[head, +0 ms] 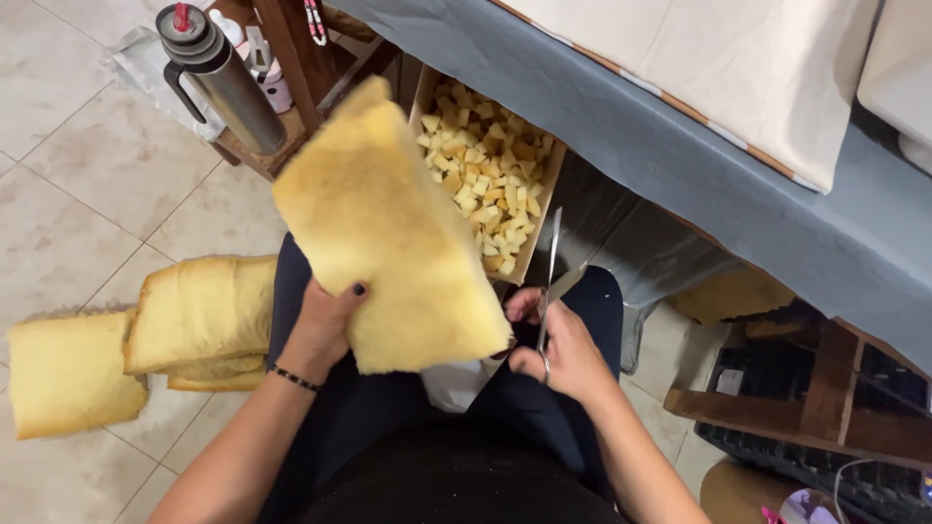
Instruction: Cutting large foam sheets into small cubes using scissors for stuffing or similar use.
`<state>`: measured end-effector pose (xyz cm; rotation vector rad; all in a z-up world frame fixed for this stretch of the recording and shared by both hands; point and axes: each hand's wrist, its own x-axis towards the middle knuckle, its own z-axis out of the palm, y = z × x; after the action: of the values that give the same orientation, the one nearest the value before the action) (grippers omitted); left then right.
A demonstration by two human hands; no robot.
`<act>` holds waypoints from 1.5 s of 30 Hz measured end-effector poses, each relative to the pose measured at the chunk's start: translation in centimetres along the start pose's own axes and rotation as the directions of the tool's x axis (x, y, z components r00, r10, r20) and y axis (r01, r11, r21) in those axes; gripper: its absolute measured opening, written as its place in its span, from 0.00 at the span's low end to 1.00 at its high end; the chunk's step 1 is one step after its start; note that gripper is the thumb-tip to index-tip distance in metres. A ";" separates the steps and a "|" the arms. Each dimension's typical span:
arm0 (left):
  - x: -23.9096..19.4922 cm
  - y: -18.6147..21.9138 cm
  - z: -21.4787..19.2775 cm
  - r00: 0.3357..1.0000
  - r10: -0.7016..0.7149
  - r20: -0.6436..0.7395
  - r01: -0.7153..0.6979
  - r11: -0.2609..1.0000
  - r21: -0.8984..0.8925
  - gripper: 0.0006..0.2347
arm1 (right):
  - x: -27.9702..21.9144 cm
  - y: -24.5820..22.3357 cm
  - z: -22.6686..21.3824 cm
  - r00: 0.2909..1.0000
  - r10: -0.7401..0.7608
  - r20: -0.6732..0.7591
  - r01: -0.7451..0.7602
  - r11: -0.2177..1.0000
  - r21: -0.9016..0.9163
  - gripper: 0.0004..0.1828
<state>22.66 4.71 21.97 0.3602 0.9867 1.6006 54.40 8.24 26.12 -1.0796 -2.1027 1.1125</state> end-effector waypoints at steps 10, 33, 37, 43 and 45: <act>1.6 2.6 -0.9 0.982 0.152 0.116 -0.162 0.984 0.079 0.27 | -1.5 -4.1 0.3 0.900 0.251 0.357 -0.088 0.906 -0.414 0.46; 1.5 3.4 -1.0 0.955 0.254 0.153 -0.272 0.957 0.103 0.30 | -2.6 1.5 2.2 0.981 -0.177 0.079 0.194 0.875 -0.444 0.25; 1.3 3.5 -1.0 0.960 0.239 0.144 -0.256 0.959 0.119 0.30 | -2.4 -0.2 0.5 0.981 -0.091 0.174 0.152 0.915 -0.374 0.25; 1.1 1.9 -1.7 0.973 0.151 0.172 -0.175 0.976 0.132 0.36 | -0.9 -2.9 -1.3 0.920 0.153 0.362 0.068 0.845 -0.531 0.42; 0.9 2.1 -1.9 0.969 0.083 0.234 -0.123 0.978 0.166 0.34 | -0.3 -3.7 -1.5 0.889 0.235 0.393 0.030 0.826 -0.563 0.45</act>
<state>19.72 4.82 22.22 0.7131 0.9508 1.5273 54.14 7.37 30.03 -1.3009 -2.8941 0.8646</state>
